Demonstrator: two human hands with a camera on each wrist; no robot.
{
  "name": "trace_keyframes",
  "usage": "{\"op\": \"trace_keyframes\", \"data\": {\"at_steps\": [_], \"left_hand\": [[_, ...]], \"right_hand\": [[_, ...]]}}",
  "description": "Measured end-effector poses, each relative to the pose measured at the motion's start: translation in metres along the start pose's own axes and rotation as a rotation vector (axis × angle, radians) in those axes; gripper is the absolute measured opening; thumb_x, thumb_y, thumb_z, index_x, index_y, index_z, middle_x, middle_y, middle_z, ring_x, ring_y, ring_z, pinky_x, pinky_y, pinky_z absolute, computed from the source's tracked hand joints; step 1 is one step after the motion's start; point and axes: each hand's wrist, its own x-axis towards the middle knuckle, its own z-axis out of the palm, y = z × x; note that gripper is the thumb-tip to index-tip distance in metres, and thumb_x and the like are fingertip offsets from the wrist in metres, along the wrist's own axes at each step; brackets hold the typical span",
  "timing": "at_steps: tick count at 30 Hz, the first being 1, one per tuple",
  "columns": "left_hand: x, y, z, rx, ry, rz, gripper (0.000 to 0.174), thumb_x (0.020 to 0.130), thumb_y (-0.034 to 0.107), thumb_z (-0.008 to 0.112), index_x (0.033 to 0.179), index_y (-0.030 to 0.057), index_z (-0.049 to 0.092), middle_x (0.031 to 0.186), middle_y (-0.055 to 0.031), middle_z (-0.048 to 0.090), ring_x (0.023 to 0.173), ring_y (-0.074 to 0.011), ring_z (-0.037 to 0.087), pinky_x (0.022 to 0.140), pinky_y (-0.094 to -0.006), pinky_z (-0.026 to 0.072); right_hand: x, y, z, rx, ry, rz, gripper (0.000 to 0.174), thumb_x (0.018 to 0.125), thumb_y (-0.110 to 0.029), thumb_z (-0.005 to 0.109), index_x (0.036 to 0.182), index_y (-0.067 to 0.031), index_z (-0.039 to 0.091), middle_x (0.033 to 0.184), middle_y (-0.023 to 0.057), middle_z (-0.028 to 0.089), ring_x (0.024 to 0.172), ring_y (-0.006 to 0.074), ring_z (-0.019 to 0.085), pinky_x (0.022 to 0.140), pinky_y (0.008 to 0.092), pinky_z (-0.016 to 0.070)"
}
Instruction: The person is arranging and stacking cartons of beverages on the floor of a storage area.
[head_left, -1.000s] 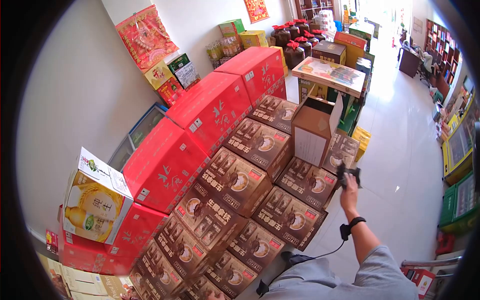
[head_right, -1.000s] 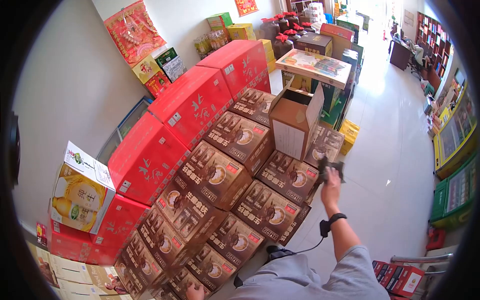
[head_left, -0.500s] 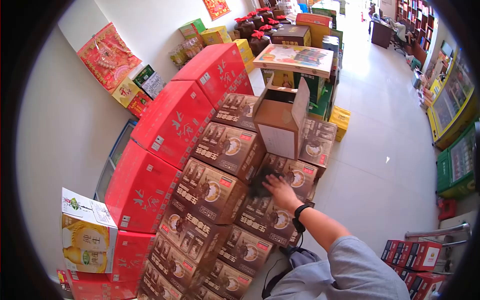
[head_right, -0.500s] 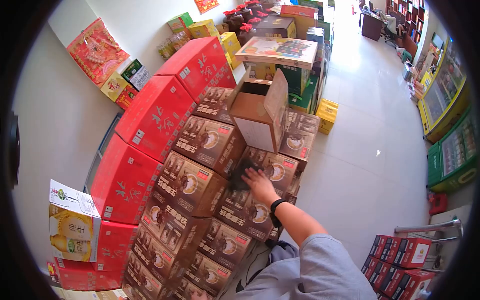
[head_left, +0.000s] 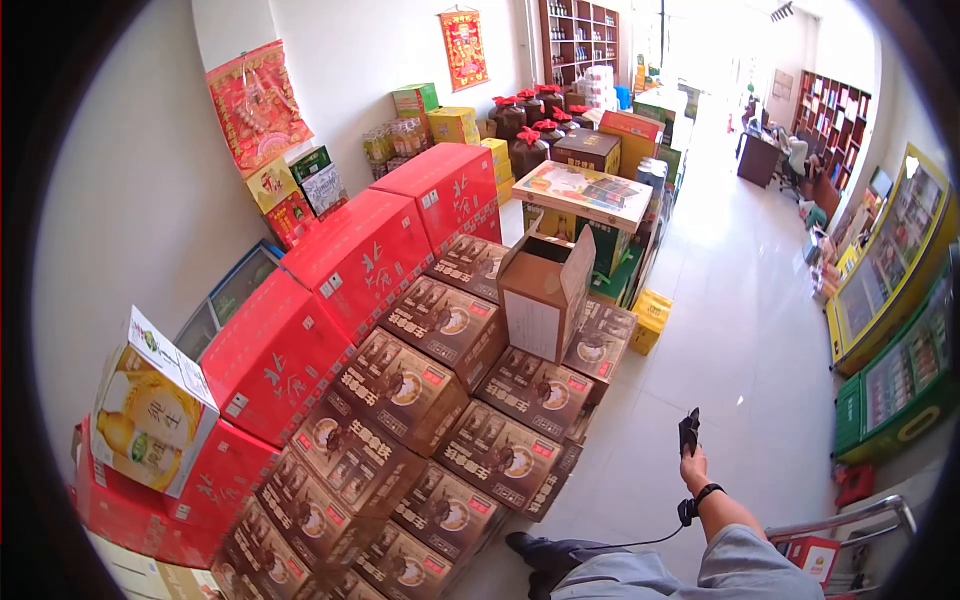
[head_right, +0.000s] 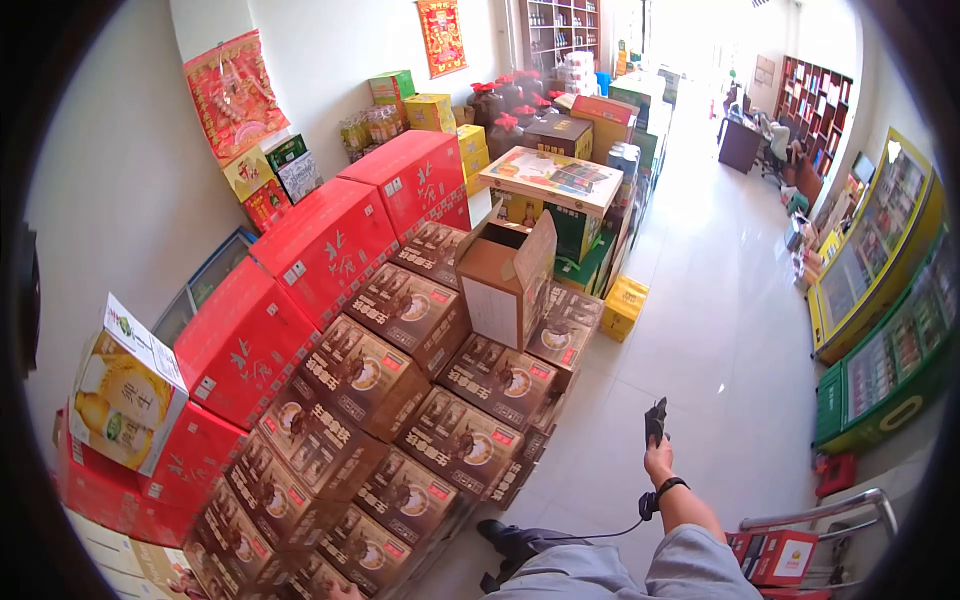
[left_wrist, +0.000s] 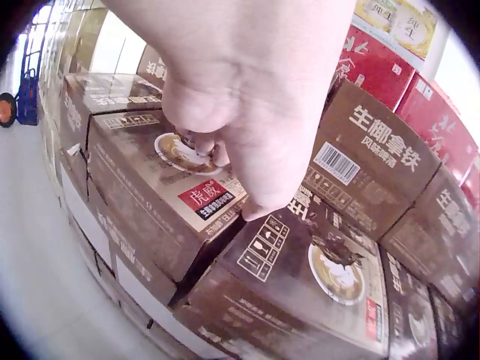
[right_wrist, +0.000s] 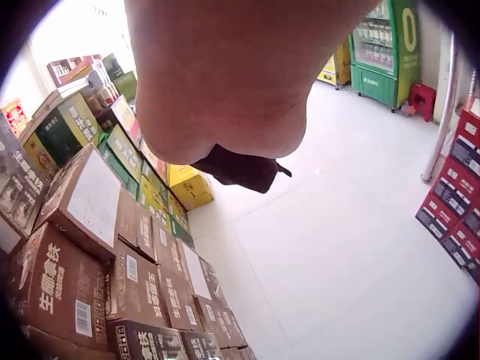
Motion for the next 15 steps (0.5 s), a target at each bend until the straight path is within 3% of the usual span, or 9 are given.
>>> {"op": "trace_keyframes", "data": {"at_steps": [2,3,6,8,10,12,13,15], "left_hand": [[0.004,0.002,0.009,-0.051,-0.017,-0.028,0.076,0.109,0.055,0.064,0.166,0.008,0.053,0.164,-0.0234,0.058,0.148,-0.0433,0.057,0.123,-0.0533,0.0454],[0.008,-0.004,0.022,-0.12,0.065,0.093,0.079,0.111,0.054,0.061,0.173,0.0084,0.042,0.171,-0.0235,0.05,0.156,-0.0435,0.048,0.127,-0.0547,0.0409],[-0.004,0.028,0.034,-0.309,0.165,0.138,0.075,0.114,0.052,0.058,0.173,0.0083,0.04,0.174,-0.0226,0.047,0.16,-0.0426,0.043,0.128,-0.0564,0.0387],[-0.023,0.06,0.043,-0.4,0.237,0.293,0.072,0.116,0.051,0.055,0.173,0.0083,0.042,0.174,-0.0219,0.046,0.159,-0.0427,0.045,0.127,-0.0561,0.0404],[-0.047,0.092,0.046,-0.441,0.25,0.386,0.068,0.118,0.049,0.054,0.172,0.0083,0.043,0.175,-0.0213,0.045,0.158,-0.0429,0.045,0.127,-0.0558,0.0413],[-0.071,0.129,0.049,-0.441,0.201,0.418,0.065,0.119,0.046,0.052,0.171,0.0083,0.045,0.176,-0.0208,0.043,0.158,-0.0434,0.045,0.127,-0.0554,0.0416],[-0.084,0.15,0.053,-0.443,0.315,0.475,0.058,0.119,0.042,0.053,0.168,0.0099,0.05,0.173,-0.0205,0.047,0.157,-0.043,0.047,0.126,-0.0544,0.0429],[-0.11,0.191,0.052,-0.513,0.196,0.415,0.053,0.119,0.038,0.055,0.163,0.0102,0.057,0.171,-0.0209,0.05,0.156,-0.0433,0.048,0.126,-0.0539,0.0434]], "right_hand": [[0.003,-0.01,-0.019,0.083,0.001,-0.102,0.041,0.115,-0.035,0.059,0.144,-0.0069,0.067,0.132,0.028,0.075,0.125,0.0487,0.07,0.103,0.0543,0.0546],[0.006,-0.025,-0.026,0.123,-0.004,-0.179,0.041,0.115,-0.034,0.06,0.147,-0.0086,0.066,0.136,0.0285,0.073,0.129,0.0486,0.068,0.107,0.0536,0.0538],[0.022,-0.077,-0.021,0.154,0.055,-0.523,0.048,0.113,-0.02,0.063,0.16,-0.0125,0.058,0.16,0.0284,0.059,0.15,0.0467,0.054,0.123,0.048,0.046],[0.015,-0.139,-0.032,0.166,-0.1,-0.705,0.058,0.107,-0.005,0.065,0.164,-0.015,0.056,0.172,0.0257,0.047,0.16,0.0461,0.043,0.132,0.0475,0.0377],[0.008,-0.197,-0.032,0.055,-0.147,-0.968,0.066,0.1,0.005,0.063,0.163,-0.0165,0.057,0.172,0.0239,0.048,0.158,0.0465,0.045,0.131,0.0509,0.0387],[0.004,-0.244,-0.023,-0.062,-0.327,-1.188,0.077,0.094,0.01,0.06,0.164,-0.0201,0.057,0.174,0.0236,0.045,0.161,0.0448,0.043,0.133,0.0523,0.0367],[0.009,-0.255,-0.008,-0.094,-0.416,-1.307,0.077,0.093,0.008,0.059,0.165,-0.0215,0.056,0.175,0.0219,0.044,0.163,0.0424,0.04,0.135,0.0519,0.0343],[0.023,-0.27,0.017,-0.205,-0.569,-1.492,0.08,0.094,0.004,0.059,0.168,-0.0252,0.051,0.179,0.0177,0.039,0.167,0.0374,0.035,0.138,0.0514,0.0294]]}}
